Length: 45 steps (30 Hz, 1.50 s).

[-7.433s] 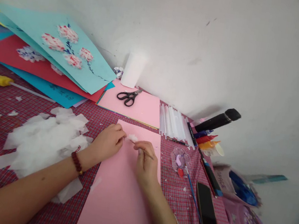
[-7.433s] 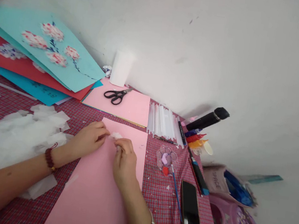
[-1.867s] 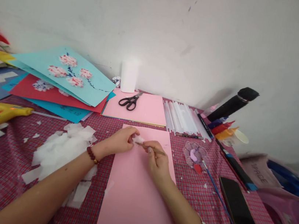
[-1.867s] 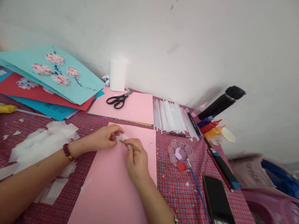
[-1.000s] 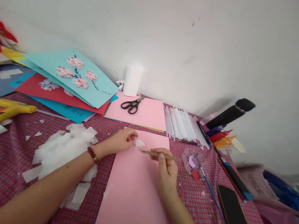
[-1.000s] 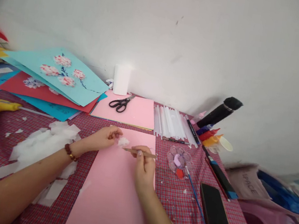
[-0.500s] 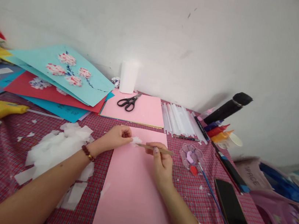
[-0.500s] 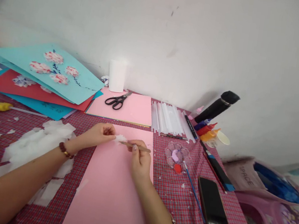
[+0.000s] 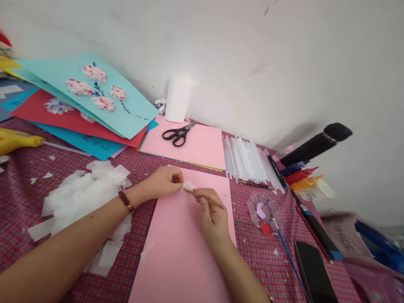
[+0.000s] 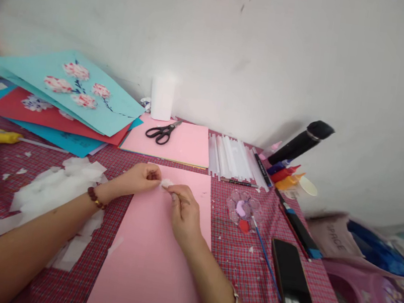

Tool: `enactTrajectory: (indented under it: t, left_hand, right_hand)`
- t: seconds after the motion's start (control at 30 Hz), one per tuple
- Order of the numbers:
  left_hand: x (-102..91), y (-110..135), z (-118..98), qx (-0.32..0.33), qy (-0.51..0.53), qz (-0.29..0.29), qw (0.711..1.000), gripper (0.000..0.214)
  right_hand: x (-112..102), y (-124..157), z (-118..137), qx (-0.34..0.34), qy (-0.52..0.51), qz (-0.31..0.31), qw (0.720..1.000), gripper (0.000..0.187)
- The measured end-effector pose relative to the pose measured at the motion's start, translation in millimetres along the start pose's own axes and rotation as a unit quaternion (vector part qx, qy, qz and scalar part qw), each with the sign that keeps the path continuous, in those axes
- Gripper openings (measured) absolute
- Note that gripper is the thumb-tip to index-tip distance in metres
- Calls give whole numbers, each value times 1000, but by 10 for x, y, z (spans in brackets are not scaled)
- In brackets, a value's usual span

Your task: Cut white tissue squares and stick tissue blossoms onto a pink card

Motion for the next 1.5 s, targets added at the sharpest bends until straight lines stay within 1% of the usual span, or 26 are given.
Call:
enactTrajectory:
  t: [0.13, 0.2, 0.3, 0.37, 0.47, 0.57, 0.63, 0.73, 0.83, 0.93, 1.0, 1.13, 1.33, 1.5]
  left_hand:
    - [-25, 10, 45, -12, 72, -35, 997, 19]
    - [-43, 14, 38, -9, 67, -39, 997, 16]
    - [-54, 20, 15, 0, 20, -30, 999, 13]
    - [-45, 36, -2, 19, 2, -20, 1000, 14]
    - [-17, 98, -47, 82, -19, 0, 996, 14]
    - [9, 187, -108, 146, -99, 16, 984, 8]
    - [23, 238, -145, 169, -168, 25, 971, 8]
    - [47, 282, -186, 186, -246, 40, 950, 15]
    - [82, 293, -206, 200, -300, 40, 932, 17]
    - [126, 282, -201, 207, -336, 32, 918, 17]
    - [149, 269, -191, 209, -344, 28, 915, 16]
    - [162, 239, -172, 199, -330, 19, 923, 13]
    - [133, 183, -134, 149, -287, -6, 946, 13]
    - [115, 138, -87, 126, -250, -22, 960, 13]
  right_hand:
    - [-6, -2, 41, -41, 25, 12, 999, 20]
    - [-1, -2, 69, -58, 44, 27, 997, 21]
    - [19, 3, 111, -82, 88, 58, 991, 22]
    - [36, 12, 127, -93, 120, 79, 985, 22]
    - [52, 19, 132, -98, 139, 96, 981, 23]
    - [35, 4, 122, -78, 105, 75, 989, 22]
    - [10, -15, 104, -48, 72, 46, 995, 21]
    - [-26, -36, 61, -6, 43, 11, 999, 20]
    - [-44, -44, 7, 23, 31, 0, 999, 21]
    - [-51, -44, -35, 33, 15, -9, 999, 22]
    - [-51, -42, -49, 34, 9, -13, 999, 22]
    - [-46, -36, -50, 34, 7, -15, 999, 22]
    - [-57, -25, -57, 41, -9, -22, 999, 21]
    - [-56, -25, -61, 48, -35, -26, 998, 22]
Point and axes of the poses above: each hand's wrist, its own y-axis away from the middle knuckle, its own x-axis out of the palm, z = x × y, the point moved 3 cm from there along -y, towards the middle knuckle, and after that the axes turned 5 degrees about -x, right-handed, at the moved point
